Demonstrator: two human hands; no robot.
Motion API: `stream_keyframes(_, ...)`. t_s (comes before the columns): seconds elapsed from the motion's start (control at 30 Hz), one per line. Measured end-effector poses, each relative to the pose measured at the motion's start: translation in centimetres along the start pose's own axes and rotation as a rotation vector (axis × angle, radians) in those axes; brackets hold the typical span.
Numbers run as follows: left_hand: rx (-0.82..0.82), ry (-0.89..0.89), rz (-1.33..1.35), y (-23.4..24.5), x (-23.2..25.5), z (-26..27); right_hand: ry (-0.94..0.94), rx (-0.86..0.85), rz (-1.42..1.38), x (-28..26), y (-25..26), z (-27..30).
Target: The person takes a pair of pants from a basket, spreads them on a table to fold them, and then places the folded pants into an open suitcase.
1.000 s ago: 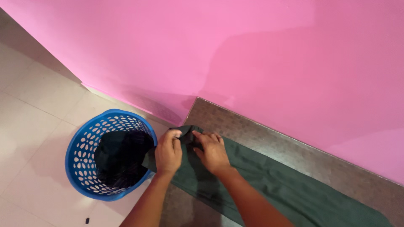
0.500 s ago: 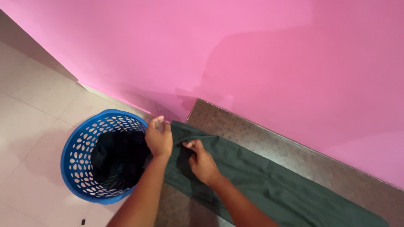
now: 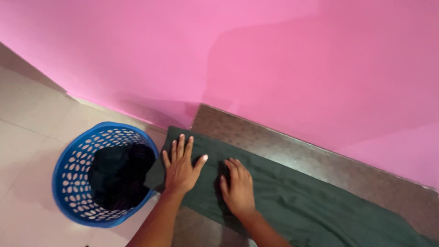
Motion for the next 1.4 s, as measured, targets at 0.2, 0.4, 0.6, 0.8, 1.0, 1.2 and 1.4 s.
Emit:
stream_keyframes(0.2, -0.002, -0.014, -0.166, -1.2, 0.2, 0.8, -0.010, -0.087, 0.235, 3.9, 1.6, 4.6)
stream_keyframes(0.4, 0.181, -0.124, -0.094, -0.8, 5.4, 1.4, -0.036, -0.055, 0.129, 6.1, 4.1, 5.9)
stream_keyframes(0.6, 0.006, -0.681, 0.276, -3.8, 18.8, 10.8, -0.099, 0.189, 0.110, 11.7, 12.2, 12.1)
stream_keyframes(0.8, -0.426, -1.034, 0.388, -7.6, 29.0, 21.1, -0.257, 0.113, 0.187, 18.2, 20.5, 21.7)
stream_keyframes(1.0, -0.337, -1.039, 0.257, -9.1, 30.7, 22.8, -0.064, -0.048, 0.090, 19.0, 23.0, 25.5)
stream_keyframes(1.2, -0.447, -0.944, 0.175, -8.6, 31.1, 24.0, 0.072, -0.033, 0.190, 18.3, 23.5, 26.5)
stream_keyframes(1.4, -0.526, -0.740, 0.084, -10.7, 30.0, 24.4, -0.032, -0.200, 0.078, 19.7, 22.5, 27.5)
Point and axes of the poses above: each hand's wrist, its own z-axis away from the middle knuckle, its own y-axis out of the back of the hand, x = y × z, the point moved 8 cm from there along -z, towards the middle knuckle, and after that the axes turned 2 degrees about y, right-handed, at the moved point
